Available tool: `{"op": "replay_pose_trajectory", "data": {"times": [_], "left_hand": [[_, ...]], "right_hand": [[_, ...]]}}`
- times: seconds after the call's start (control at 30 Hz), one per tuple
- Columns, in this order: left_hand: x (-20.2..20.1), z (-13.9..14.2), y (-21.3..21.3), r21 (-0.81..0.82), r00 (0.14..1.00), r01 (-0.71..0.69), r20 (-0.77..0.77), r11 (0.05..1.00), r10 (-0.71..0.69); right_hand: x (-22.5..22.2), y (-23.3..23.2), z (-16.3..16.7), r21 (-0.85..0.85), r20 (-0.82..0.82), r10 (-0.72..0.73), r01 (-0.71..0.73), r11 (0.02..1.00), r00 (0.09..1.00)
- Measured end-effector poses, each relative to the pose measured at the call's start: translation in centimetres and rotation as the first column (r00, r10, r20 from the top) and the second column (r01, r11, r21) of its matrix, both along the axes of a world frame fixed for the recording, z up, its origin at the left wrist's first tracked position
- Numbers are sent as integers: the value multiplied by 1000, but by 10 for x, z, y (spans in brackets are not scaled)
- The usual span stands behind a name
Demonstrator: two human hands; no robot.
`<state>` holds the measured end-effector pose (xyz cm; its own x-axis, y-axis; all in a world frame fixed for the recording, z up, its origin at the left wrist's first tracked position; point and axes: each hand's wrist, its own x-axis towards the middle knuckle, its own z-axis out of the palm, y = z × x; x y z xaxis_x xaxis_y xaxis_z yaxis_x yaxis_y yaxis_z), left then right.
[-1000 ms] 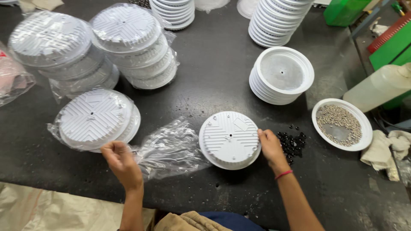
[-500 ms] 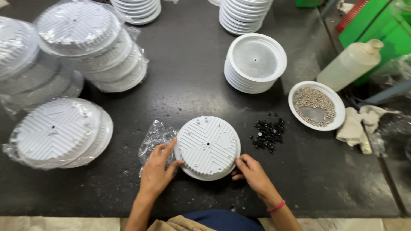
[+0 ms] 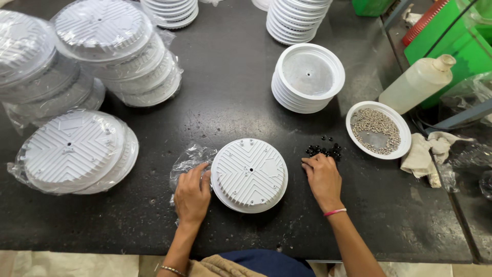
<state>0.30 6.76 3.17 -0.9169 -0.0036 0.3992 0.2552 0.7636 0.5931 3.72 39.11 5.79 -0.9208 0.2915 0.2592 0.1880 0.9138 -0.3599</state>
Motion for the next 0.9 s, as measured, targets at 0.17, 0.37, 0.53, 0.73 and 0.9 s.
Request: {"op": "replay_pose_trajectory", "data": {"times": [0.17, 0.37, 0.53, 0.73, 0.9], "left_hand": [[-1, 6, 1, 30, 986, -80, 148, 996, 74], [1, 11, -2, 75, 999, -42, 38, 996, 39], [1, 9, -5, 92, 1000, -26, 15, 995, 25], [1, 7, -10, 123, 999, -23, 26, 992, 20], [1, 6, -12, 121, 1000, -14, 15, 993, 12]], "right_hand": [[-7, 2, 11, 73, 9, 48, -48, 996, 999], [-12, -38, 45, -432, -68, 127, -144, 890, 990], [-19, -89, 53, -358, -89, 382, -387, 850, 920], [-22, -105, 59, -161, -47, 517, -517, 841, 855], [-21, -109, 59, -129, -27, 517, -516, 847, 855]]}}
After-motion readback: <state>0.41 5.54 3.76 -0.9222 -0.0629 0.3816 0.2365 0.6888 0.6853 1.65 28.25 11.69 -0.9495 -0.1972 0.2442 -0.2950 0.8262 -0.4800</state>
